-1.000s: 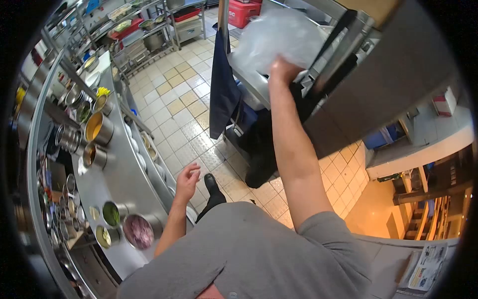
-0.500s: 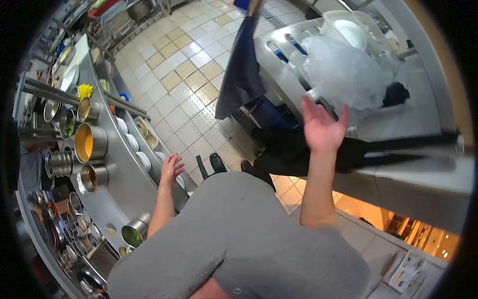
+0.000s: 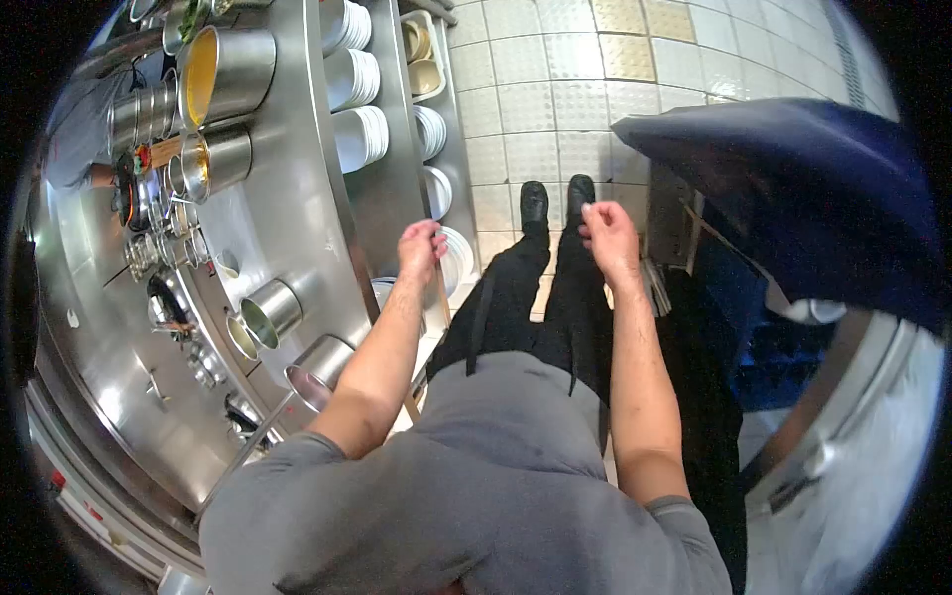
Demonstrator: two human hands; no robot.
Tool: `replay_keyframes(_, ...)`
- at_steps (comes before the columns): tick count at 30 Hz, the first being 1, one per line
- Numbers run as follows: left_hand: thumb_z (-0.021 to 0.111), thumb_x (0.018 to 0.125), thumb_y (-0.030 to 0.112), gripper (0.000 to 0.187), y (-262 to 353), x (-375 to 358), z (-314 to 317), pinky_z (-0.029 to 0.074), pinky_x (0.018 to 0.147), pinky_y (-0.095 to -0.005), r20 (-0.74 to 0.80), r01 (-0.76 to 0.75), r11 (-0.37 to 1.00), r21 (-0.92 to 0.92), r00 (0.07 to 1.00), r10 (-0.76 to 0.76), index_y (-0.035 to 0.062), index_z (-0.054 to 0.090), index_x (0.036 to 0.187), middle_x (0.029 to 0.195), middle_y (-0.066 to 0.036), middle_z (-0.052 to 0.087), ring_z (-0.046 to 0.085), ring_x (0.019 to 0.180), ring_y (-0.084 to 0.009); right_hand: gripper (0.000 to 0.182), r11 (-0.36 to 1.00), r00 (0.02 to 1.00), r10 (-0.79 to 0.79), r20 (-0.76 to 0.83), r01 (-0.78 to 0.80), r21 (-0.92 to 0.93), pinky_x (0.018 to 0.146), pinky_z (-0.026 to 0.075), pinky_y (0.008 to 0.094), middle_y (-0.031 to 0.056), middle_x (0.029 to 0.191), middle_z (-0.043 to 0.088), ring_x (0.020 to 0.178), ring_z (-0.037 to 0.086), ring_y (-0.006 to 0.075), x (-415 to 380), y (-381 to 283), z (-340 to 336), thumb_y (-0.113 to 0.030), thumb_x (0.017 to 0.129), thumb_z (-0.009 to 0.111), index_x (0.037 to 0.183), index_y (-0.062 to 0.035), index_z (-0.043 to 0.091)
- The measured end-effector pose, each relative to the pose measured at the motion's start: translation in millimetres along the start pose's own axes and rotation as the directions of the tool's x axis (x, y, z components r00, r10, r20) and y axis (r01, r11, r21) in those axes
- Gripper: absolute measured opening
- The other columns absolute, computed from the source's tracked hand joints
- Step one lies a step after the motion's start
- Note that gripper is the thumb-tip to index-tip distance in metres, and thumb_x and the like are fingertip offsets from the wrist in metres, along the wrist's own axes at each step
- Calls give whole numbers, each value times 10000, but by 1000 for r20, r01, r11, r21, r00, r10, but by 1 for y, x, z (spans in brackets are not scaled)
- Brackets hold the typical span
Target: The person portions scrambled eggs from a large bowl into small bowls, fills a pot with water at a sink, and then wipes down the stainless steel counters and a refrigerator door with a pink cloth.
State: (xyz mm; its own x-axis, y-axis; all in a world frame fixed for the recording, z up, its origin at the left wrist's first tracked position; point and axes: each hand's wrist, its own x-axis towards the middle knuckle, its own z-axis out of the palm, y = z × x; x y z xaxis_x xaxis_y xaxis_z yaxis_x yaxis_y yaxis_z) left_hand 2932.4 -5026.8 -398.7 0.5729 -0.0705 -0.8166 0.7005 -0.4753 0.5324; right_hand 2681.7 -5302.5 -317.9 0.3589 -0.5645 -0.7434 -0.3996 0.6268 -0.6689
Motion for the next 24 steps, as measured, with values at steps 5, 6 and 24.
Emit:
replay_keyframes(5,588,973,300,426,63,65,-5,562,781,-381,-315,-208,870,-448,947,65,71,467,1311,1194,-96,564,620,987,-256,212,937,971,234,-35,-235,-260,638,499,293,12,852,644,730,607,114,62,73,-21,-249,932,633,991,-46,656)
replay_keyframes(6,587,975,329,490,71,83,-6,560,827,-392,-376,-275,804,-527,924,70,48,427,1344,1245,-113,533,607,1039,-277,199,923,966,260,-7,-250,-293,635,495,293,10,841,646,723,602,115,75,78,-21,-233,924,639,992,-48,669)
replay_keyframes(24,552,989,314,362,71,214,-11,531,895,-329,-531,-526,312,-791,844,75,85,527,1268,1150,-77,577,588,1017,-184,403,393,614,-373,696,784,-481,850,521,413,189,995,701,964,662,357,206,-80,429,-323,787,690,1078,-44,695)
